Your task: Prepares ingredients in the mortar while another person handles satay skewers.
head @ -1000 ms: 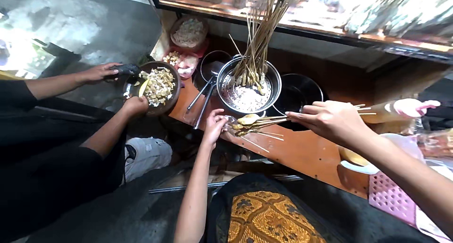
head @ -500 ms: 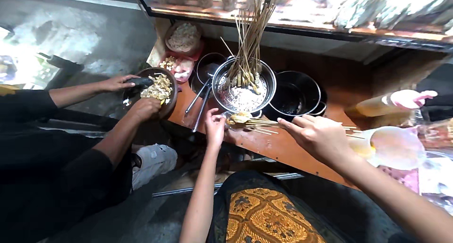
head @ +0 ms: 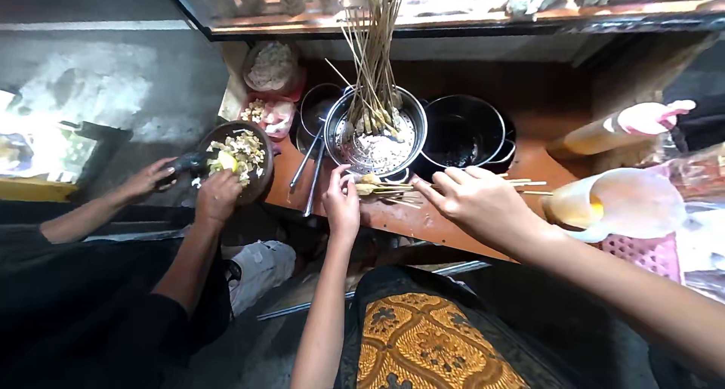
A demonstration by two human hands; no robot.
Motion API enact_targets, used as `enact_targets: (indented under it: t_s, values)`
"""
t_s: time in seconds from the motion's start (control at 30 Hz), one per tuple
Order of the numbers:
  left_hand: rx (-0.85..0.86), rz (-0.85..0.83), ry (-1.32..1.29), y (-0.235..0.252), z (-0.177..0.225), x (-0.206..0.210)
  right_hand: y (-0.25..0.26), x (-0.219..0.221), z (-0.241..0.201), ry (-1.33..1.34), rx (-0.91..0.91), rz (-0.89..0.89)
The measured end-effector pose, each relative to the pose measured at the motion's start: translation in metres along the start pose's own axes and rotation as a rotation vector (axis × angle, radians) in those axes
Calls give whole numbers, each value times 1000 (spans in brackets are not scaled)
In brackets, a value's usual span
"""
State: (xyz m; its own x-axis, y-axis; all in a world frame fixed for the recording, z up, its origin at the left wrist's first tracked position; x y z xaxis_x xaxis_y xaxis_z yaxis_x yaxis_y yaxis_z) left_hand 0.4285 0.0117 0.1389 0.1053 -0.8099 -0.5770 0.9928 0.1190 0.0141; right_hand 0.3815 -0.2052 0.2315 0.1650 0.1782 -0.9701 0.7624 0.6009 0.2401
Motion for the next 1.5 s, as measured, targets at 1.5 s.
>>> enact_targets:
  t_s: [1.5]
  values:
    - [-140, 95, 311, -2, -13, -29, 115, -45, -49, 1130, -144, 954]
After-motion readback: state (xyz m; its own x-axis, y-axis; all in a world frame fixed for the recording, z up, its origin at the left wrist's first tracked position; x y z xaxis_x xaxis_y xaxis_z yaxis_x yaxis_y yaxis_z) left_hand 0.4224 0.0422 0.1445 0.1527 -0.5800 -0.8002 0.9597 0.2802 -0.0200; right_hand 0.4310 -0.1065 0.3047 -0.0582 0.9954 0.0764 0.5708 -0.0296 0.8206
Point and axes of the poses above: each hand's wrist, its own y-axis towards the middle knuckle, its own x-axis out of the palm, z = x × y, the point moved 4 cm from there along y, towards the middle knuckle, and after that the axes turned 4 degrees about y, right-handed, at the moved point
